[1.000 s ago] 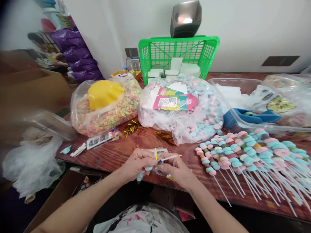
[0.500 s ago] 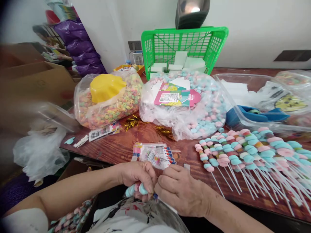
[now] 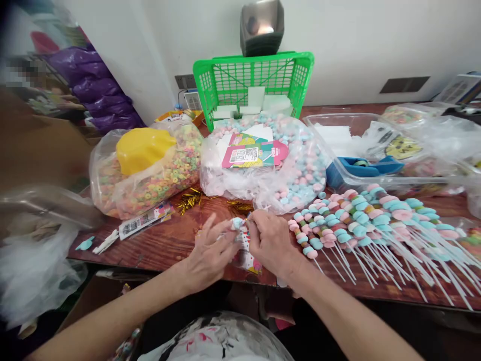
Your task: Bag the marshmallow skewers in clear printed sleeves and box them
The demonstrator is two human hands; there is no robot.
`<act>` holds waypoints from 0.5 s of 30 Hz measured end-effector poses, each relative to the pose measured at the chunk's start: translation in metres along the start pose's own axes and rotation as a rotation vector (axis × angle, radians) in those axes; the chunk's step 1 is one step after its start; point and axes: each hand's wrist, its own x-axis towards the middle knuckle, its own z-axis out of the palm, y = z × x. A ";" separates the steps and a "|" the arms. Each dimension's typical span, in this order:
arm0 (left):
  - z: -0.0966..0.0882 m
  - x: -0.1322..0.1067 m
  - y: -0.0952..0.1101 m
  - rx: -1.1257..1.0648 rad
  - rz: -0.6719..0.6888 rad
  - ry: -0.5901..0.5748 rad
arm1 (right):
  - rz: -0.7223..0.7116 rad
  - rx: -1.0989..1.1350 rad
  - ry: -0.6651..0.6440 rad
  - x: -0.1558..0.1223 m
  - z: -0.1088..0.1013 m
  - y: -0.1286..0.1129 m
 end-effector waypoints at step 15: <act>-0.014 -0.010 0.009 -0.929 -0.557 0.259 | -0.025 0.029 0.175 0.004 -0.012 0.020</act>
